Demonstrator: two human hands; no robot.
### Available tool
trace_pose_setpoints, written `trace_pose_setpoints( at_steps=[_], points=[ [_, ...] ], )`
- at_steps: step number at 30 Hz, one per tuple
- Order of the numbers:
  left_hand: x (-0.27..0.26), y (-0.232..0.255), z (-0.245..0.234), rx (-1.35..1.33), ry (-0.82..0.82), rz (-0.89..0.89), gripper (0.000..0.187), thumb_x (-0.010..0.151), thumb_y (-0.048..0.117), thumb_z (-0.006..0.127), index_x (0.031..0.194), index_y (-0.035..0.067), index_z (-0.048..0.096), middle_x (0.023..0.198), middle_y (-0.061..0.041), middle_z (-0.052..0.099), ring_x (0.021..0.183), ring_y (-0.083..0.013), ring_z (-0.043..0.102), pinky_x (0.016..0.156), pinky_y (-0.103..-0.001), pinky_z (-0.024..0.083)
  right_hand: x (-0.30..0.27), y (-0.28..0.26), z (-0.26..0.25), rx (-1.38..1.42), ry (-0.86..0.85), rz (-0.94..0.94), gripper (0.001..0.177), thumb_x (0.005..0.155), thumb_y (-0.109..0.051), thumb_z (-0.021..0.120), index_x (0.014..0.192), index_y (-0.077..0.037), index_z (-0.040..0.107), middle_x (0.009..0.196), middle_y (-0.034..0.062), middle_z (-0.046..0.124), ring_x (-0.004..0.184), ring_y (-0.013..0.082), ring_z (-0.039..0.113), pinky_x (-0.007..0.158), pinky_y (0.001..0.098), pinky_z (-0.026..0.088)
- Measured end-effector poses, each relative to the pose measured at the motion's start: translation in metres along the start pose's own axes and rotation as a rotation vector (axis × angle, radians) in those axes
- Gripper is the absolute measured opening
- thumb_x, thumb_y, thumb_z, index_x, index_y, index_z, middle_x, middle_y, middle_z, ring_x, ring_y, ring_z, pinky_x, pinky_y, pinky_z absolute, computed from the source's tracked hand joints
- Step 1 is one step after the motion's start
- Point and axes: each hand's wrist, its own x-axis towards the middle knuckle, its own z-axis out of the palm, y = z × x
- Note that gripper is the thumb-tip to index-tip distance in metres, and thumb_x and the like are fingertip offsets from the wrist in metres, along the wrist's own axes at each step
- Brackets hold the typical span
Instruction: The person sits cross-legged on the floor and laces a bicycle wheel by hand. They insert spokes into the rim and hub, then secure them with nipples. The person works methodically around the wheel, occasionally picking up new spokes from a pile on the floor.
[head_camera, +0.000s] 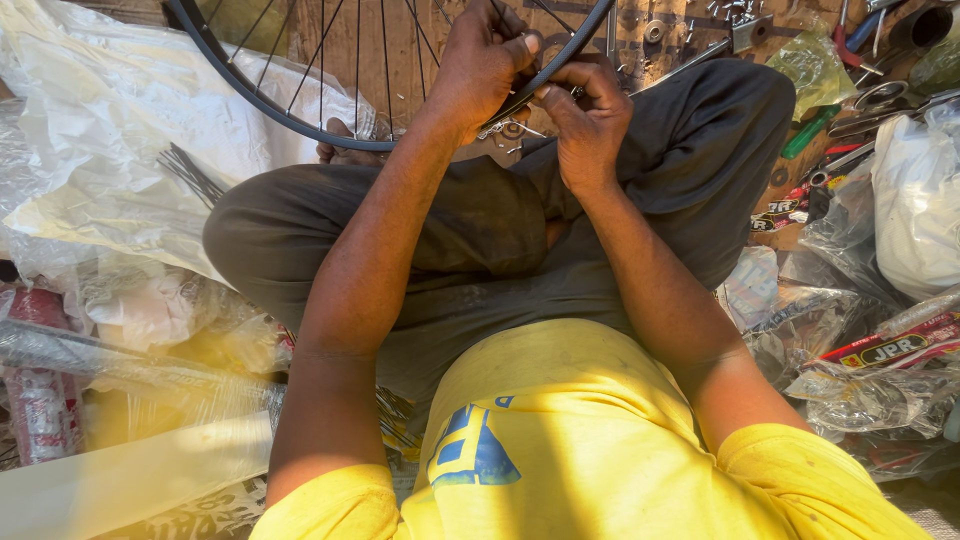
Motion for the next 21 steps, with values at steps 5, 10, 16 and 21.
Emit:
trace_pose_setpoints(
  at_steps=[5,10,16,21],
  points=[
    [0.0,0.001,0.002,0.033,0.026,-0.01,0.018,0.102,0.011,0.062,0.104,0.003,0.045,0.081,-0.014,0.066,0.062,-0.0202,0.077,0.048,-0.036,0.063,0.001,0.0,-0.001,-0.01,-0.04,-0.054,0.007,0.1,0.003,0.075,0.106,0.001,0.071,0.104,0.0043,0.066,0.093,0.0119,0.065,0.083,0.0267,0.057],
    [0.0,0.002,0.0,0.017,0.014,-0.007,0.017,0.103,0.01,0.063,0.105,0.002,0.049,0.079,-0.015,0.066,0.061,-0.0199,0.075,0.049,-0.035,0.063,0.003,-0.001,-0.005,0.132,-0.081,0.02,0.011,0.099,0.0,0.078,0.107,0.001,0.071,0.104,0.0057,0.069,0.092,0.0122,0.068,0.083,0.0276,0.06],
    [0.001,0.0,0.003,0.035,0.04,-0.02,0.019,0.101,0.011,0.065,0.103,0.002,0.049,0.076,-0.014,0.066,0.058,-0.0192,0.074,0.047,-0.035,0.062,0.01,0.004,-0.012,0.111,-0.096,0.082,0.01,0.098,0.004,0.08,0.105,0.001,0.073,0.097,0.0054,0.07,0.081,0.0101,0.065,0.073,0.0256,0.056],
    [0.001,-0.002,0.002,0.011,0.03,0.0,0.018,0.102,0.009,0.066,0.103,0.002,0.05,0.076,-0.013,0.066,0.057,-0.02,0.072,0.043,-0.036,0.063,0.016,0.001,-0.014,0.134,-0.138,0.094,0.013,0.094,0.011,0.08,0.101,0.002,0.073,0.099,0.0052,0.069,0.084,0.0096,0.064,0.074,0.0243,0.055]
  ],
)
